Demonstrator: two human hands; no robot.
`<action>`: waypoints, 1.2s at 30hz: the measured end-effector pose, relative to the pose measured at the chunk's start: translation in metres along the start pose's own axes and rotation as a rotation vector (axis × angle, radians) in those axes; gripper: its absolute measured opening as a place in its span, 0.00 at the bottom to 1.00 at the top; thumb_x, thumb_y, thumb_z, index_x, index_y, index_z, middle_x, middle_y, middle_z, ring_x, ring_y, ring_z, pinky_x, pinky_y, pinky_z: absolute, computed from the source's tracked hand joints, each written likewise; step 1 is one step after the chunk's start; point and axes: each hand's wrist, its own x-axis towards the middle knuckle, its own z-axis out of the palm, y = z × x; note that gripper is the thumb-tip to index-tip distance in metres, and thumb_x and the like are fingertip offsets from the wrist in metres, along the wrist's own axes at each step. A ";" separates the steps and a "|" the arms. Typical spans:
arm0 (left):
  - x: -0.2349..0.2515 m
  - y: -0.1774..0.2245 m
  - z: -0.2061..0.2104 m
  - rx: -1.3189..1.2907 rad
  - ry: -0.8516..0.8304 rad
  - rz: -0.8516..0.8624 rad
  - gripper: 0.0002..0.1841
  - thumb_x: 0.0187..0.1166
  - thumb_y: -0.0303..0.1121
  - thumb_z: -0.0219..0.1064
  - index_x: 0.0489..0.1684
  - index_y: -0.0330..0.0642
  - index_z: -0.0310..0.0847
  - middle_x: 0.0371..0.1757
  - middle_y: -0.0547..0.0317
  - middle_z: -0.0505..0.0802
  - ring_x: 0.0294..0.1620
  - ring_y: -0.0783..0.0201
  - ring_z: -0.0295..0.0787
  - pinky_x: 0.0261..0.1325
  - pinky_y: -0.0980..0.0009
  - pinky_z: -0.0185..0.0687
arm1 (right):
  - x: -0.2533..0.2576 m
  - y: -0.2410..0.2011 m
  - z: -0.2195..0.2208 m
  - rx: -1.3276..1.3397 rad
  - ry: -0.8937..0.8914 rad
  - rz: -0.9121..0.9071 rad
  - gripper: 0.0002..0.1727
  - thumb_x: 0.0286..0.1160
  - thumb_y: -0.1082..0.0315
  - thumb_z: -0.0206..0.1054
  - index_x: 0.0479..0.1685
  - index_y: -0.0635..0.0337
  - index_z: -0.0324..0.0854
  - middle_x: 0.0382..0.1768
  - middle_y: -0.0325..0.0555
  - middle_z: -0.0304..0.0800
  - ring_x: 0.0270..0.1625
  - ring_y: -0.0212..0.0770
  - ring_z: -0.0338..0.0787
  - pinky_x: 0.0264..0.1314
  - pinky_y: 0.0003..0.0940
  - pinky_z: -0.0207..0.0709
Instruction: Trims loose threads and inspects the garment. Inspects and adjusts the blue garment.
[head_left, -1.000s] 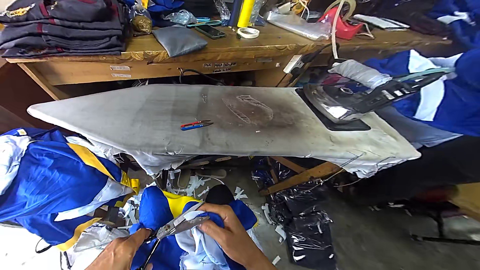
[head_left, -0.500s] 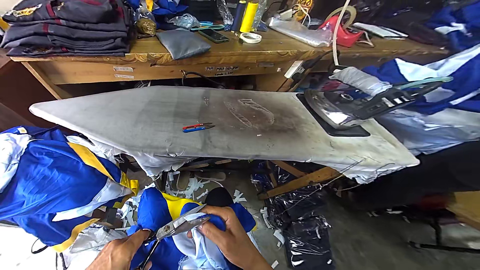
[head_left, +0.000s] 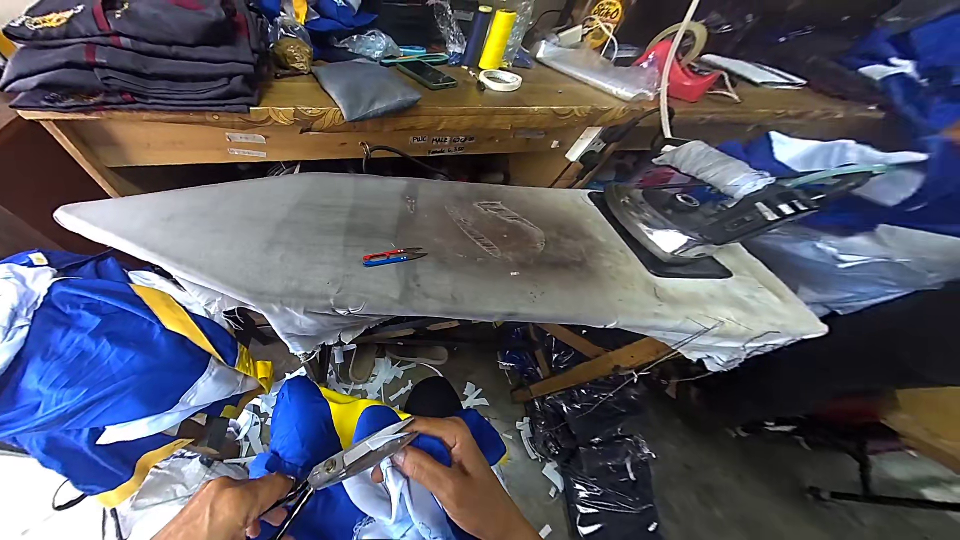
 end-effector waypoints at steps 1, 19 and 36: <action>0.000 0.000 -0.001 0.002 0.000 0.000 0.14 0.76 0.37 0.75 0.47 0.32 0.90 0.37 0.44 0.96 0.36 0.49 0.95 0.42 0.48 0.88 | 0.000 0.001 0.000 0.006 0.000 0.002 0.09 0.76 0.77 0.63 0.40 0.66 0.90 0.36 0.37 0.95 0.42 0.21 0.91 0.50 0.20 0.85; 0.003 0.007 0.003 0.087 0.100 0.032 0.17 0.72 0.29 0.75 0.55 0.27 0.87 0.45 0.37 0.96 0.44 0.41 0.96 0.50 0.44 0.89 | 0.000 -0.001 0.002 -0.037 -0.030 -0.046 0.08 0.77 0.74 0.64 0.37 0.65 0.89 0.36 0.36 0.95 0.44 0.19 0.91 0.52 0.18 0.84; 0.000 -0.007 -0.001 -0.120 0.115 0.027 0.11 0.76 0.37 0.75 0.39 0.35 0.91 0.29 0.53 0.94 0.28 0.66 0.89 0.33 0.65 0.84 | 0.005 0.000 0.001 0.003 -0.083 -0.070 0.11 0.81 0.74 0.61 0.45 0.68 0.89 0.39 0.45 0.96 0.44 0.28 0.93 0.51 0.25 0.87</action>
